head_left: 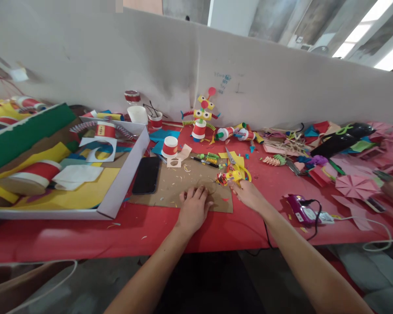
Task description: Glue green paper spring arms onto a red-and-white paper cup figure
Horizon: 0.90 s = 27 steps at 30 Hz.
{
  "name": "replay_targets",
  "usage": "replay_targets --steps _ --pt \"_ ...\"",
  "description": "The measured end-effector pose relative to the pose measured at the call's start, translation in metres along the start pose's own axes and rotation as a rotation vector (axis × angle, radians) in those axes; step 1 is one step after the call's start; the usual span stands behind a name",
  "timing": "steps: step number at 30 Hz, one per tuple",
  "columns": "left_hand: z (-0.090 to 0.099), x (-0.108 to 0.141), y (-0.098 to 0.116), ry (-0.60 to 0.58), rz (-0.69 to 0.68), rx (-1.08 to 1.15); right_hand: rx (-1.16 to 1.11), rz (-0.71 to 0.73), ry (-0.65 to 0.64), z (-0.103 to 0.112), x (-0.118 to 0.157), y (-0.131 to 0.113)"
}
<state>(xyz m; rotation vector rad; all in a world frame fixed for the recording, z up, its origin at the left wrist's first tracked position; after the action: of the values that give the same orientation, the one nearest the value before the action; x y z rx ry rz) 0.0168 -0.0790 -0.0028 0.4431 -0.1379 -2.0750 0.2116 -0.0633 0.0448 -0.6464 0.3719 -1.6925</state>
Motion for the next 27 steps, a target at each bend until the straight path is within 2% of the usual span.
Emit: replay_targets --steps 6,27 --pt "-0.001 0.0 -0.001 0.016 -0.008 0.002 0.053 -0.037 -0.023 0.003 0.007 -0.002" --pt "0.0 -0.001 0.0 0.007 -0.005 0.021 0.159 -0.001 -0.011 0.009 0.023 -0.008"
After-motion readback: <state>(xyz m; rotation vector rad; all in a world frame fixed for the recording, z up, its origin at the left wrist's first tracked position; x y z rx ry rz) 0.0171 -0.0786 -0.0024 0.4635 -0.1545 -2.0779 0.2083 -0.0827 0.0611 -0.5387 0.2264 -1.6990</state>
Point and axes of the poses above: each hand's wrist, its own x-axis away from the middle knuckle, its own z-axis out of the back of the hand, y = z × x, the point moved 3 cm from there along -x, towards the middle knuckle, and after that the axes turned 2 degrees about -z, right-handed, at the moved point
